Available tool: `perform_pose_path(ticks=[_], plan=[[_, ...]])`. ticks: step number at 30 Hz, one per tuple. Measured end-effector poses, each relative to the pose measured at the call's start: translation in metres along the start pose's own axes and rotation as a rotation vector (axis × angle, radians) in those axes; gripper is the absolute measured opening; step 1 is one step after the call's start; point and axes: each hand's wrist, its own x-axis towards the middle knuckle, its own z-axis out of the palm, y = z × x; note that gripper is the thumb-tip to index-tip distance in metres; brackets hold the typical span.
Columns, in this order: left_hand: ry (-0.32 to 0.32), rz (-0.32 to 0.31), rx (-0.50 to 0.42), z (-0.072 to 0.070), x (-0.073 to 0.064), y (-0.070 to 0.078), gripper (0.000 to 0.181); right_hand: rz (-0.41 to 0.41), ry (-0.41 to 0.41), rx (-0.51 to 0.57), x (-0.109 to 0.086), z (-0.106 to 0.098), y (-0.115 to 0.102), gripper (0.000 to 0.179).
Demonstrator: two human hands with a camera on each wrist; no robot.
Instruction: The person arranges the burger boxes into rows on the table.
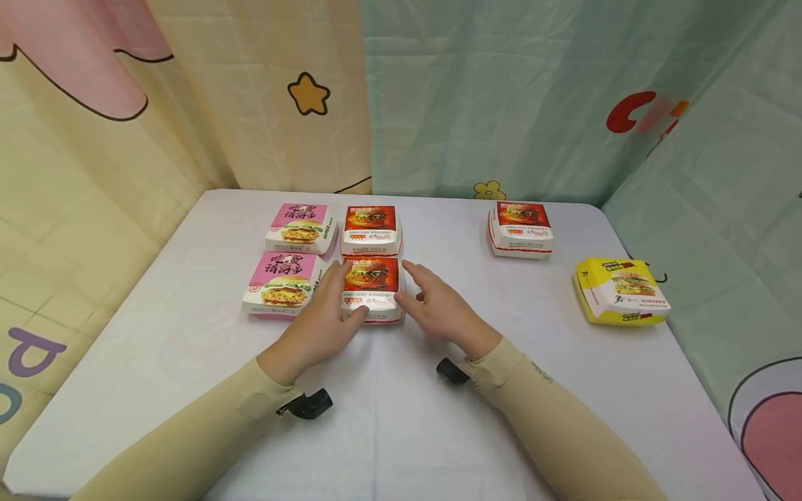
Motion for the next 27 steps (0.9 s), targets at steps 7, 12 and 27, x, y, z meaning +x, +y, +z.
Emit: perform_pose_path(ticks=[7, 12, 27], plan=[[0.058, 0.147, -0.001, -0.003, -0.001, 0.019, 0.083, 0.064, 0.097, -0.031, -0.004, -0.025, 0.013, 0.069], [0.052, 0.210, -0.071, 0.000, 0.005, 0.038, 0.079, 0.122, 0.202, -0.091, -0.007, -0.058, 0.028, 0.066], [-0.054, 0.284, -0.293, 0.048, 0.059, 0.117, 0.077, 0.290, 0.408, -0.105, -0.002, -0.124, 0.086, 0.070]])
